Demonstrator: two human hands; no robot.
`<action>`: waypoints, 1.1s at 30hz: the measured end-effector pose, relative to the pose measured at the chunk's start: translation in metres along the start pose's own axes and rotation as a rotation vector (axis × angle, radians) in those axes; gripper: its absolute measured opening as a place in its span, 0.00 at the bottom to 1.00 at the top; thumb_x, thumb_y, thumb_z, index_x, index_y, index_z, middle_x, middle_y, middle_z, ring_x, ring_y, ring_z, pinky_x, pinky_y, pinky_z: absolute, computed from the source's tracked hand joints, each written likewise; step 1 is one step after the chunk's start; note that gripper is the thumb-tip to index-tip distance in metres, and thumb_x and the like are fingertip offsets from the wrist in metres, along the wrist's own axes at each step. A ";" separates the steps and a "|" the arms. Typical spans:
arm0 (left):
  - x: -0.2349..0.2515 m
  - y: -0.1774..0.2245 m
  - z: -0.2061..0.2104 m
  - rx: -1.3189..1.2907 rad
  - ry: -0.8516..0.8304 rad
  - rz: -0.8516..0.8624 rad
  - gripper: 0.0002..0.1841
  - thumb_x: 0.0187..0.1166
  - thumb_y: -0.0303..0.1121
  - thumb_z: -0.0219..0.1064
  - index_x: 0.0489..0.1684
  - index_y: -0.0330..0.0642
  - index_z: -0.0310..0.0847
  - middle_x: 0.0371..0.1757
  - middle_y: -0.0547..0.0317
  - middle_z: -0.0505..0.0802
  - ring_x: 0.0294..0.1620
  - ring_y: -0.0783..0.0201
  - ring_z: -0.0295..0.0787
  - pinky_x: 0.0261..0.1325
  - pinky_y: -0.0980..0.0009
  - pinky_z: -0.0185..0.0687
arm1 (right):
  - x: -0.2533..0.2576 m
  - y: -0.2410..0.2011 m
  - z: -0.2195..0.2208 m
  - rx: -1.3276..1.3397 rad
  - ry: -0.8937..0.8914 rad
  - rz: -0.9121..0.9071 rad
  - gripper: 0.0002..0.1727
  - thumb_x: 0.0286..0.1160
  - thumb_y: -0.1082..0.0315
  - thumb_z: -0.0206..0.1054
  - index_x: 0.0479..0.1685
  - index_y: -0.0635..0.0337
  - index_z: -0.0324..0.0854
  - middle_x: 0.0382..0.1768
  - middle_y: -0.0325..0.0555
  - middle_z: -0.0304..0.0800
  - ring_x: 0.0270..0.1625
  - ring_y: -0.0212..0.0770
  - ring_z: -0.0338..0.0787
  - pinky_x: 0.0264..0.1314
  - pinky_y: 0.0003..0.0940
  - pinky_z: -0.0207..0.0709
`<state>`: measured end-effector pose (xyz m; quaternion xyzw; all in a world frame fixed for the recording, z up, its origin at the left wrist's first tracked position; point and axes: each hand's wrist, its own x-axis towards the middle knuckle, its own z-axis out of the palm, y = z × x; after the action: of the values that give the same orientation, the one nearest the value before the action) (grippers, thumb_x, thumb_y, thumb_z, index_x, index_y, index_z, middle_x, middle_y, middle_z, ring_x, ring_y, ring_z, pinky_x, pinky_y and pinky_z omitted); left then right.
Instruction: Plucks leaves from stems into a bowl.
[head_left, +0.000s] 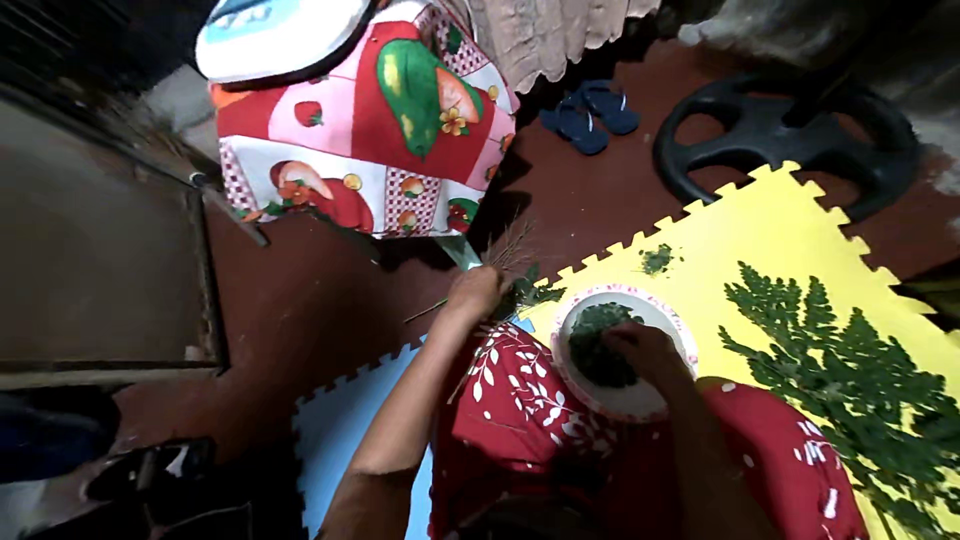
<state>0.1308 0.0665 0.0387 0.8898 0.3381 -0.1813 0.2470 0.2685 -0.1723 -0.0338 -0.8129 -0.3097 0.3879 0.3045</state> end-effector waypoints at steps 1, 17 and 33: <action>-0.013 -0.009 0.001 0.021 -0.052 -0.062 0.21 0.88 0.44 0.62 0.60 0.31 0.85 0.57 0.33 0.91 0.64 0.35 0.86 0.69 0.35 0.74 | 0.000 -0.001 0.005 0.007 0.007 -0.021 0.15 0.87 0.69 0.62 0.59 0.73 0.86 0.59 0.67 0.89 0.66 0.61 0.87 0.75 0.56 0.73; -0.107 -0.043 0.050 -0.195 0.080 -0.140 0.17 0.91 0.28 0.51 0.66 0.26 0.79 0.71 0.32 0.84 0.76 0.41 0.80 0.80 0.48 0.69 | -0.023 -0.041 0.078 0.420 -0.100 -0.222 0.13 0.83 0.77 0.58 0.53 0.76 0.85 0.45 0.54 0.91 0.41 0.32 0.90 0.51 0.29 0.84; -0.129 -0.036 0.066 -1.507 -0.340 0.278 0.12 0.82 0.26 0.52 0.40 0.51 0.82 0.27 0.77 0.86 0.21 0.84 0.74 0.25 0.85 0.71 | -0.047 -0.106 0.082 1.310 -0.184 -0.233 0.11 0.72 0.80 0.57 0.32 0.56 0.82 0.19 0.31 0.86 0.20 0.24 0.82 0.28 0.21 0.79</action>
<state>0.0045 -0.0129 0.0369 0.4766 0.2129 -0.0040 0.8530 0.1487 -0.1205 0.0225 -0.3853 -0.1206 0.5279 0.7472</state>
